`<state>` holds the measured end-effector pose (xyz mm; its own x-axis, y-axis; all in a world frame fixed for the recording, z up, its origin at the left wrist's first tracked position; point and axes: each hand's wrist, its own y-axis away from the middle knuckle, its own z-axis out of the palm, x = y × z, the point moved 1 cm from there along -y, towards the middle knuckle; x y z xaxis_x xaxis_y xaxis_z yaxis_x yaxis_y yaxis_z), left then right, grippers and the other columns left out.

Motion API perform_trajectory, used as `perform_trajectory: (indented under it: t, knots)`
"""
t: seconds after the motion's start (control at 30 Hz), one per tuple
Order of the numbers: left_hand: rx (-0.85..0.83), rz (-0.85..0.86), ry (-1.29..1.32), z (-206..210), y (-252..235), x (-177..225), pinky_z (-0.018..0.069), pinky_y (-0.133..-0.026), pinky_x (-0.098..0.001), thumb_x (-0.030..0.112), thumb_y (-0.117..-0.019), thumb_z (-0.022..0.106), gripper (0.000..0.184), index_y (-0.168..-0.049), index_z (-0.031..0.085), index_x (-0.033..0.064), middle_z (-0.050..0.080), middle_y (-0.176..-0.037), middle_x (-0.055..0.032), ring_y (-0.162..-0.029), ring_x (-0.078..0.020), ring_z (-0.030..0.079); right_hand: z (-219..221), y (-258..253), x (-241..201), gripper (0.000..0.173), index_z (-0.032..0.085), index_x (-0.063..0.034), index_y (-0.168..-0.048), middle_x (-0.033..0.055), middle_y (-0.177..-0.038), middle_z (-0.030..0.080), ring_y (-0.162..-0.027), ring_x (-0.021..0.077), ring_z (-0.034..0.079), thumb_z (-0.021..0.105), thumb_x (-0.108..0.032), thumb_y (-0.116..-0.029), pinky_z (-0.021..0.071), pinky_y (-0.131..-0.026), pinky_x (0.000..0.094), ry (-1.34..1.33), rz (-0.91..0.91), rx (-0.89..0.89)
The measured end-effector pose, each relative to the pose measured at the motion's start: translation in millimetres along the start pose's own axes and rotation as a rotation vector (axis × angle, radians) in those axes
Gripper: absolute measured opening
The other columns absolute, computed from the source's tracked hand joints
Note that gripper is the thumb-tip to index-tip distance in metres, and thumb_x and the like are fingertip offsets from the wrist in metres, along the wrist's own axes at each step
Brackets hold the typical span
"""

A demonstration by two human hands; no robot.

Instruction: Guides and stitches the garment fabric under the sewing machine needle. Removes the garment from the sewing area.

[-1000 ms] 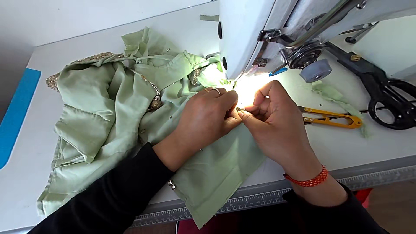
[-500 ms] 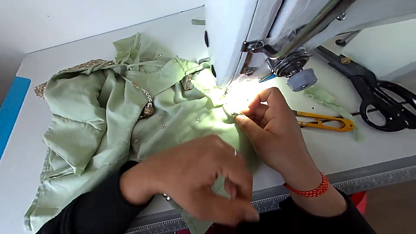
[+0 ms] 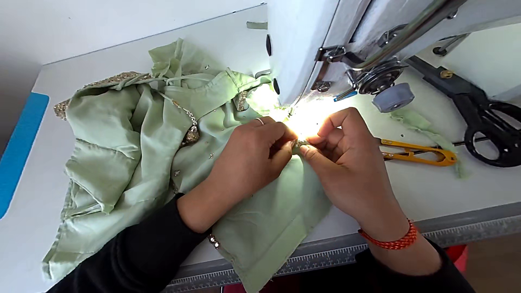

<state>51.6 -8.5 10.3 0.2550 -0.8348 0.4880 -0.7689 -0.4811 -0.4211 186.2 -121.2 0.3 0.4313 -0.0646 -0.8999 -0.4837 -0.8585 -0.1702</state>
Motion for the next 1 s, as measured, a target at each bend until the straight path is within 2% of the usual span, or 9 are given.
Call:
perform_trajectory:
  t: [0.13, 0.37, 0.47, 0.73, 0.87, 1.0]
  knots:
    - [0.002, 0.095, -0.043, 1.2, -2.0, -1.7, 0.0506, -0.068, -0.0152, 0.014, -0.0921, 0.065, 0.013, -0.09, 0.076, 0.0083, 0.071, -0.083, -0.0033, -0.075, -0.0044, 0.065, 0.4, 0.1, -1.2, 0.027, 0.048, -0.0134, -0.11, -0.0041, -0.088, 0.067, -0.07, 0.0008, 0.064, 0.066, -0.002, -0.0927, 0.0511, -0.057, 0.0158, 0.028, -0.008, 0.001]
    - [0.0, 0.137, -0.116, 3.3, -3.8, 0.1, 0.051, -0.065, -0.0193, 0.012, -0.0914, 0.065, 0.012, -0.087, 0.075, 0.0072, 0.07, -0.081, -0.0054, -0.073, -0.0091, 0.066, 5.1, 1.0, -1.1, 0.025, 0.05, -0.0126, -0.11, -0.004, -0.086, 0.065, -0.066, -0.0002, 0.06, 0.067, -0.008, -0.0918, 0.0467, -0.053, 0.015, 0.148, -0.081, 0.048]
    - [0.002, 0.137, -0.143, 4.7, -4.6, 0.4, 0.0507, -0.065, -0.0205, 0.012, -0.0916, 0.064, 0.012, -0.087, 0.074, 0.0072, 0.069, -0.08, -0.0059, -0.074, -0.0108, 0.066, 4.5, -1.0, 1.9, 0.027, 0.05, -0.0126, -0.108, -0.003, -0.088, 0.067, -0.07, 0.0009, 0.064, 0.07, -0.005, -0.0913, 0.0511, -0.058, 0.0159, 0.112, -0.08, 0.045]
    - [-0.013, 0.111, -0.074, 1.7, -5.7, -2.8, 0.0493, -0.067, -0.0166, 0.014, -0.0925, 0.065, 0.014, -0.089, 0.078, 0.0085, 0.071, -0.08, -0.0034, -0.074, -0.0053, 0.065, 6.3, -1.5, 0.7, 0.028, 0.048, -0.0127, -0.106, -0.0027, -0.087, 0.067, -0.069, 0.0018, 0.064, 0.07, -0.002, -0.0914, 0.0508, -0.057, 0.0165, 0.097, -0.051, 0.065]
    - [-0.005, 0.126, -0.115, 3.4, -4.5, 0.1, 0.0502, -0.065, -0.0201, 0.013, -0.0918, 0.065, 0.014, -0.086, 0.076, 0.0077, 0.07, -0.078, -0.0047, -0.072, -0.0089, 0.066, 9.7, -0.7, 1.5, 0.019, 0.051, -0.0119, -0.101, -0.0018, -0.086, 0.067, -0.065, 0.0012, 0.061, 0.064, -0.002, -0.0912, 0.0479, -0.053, 0.0163, 0.149, -0.132, 0.093]
    - [0.023, 0.147, -0.195, 9.4, -2.5, 4.8, 0.0518, -0.065, -0.0254, 0.013, -0.091, 0.063, 0.014, -0.087, 0.074, 0.0054, 0.069, -0.078, -0.0078, -0.074, -0.0154, 0.067, 11.7, -2.6, 1.8, 0.017, 0.051, -0.0107, -0.096, -0.0014, -0.084, 0.066, -0.065, 0.0, 0.059, 0.063, 0.001, -0.0885, 0.0459, -0.054, 0.0147, 0.156, -0.169, 0.111]
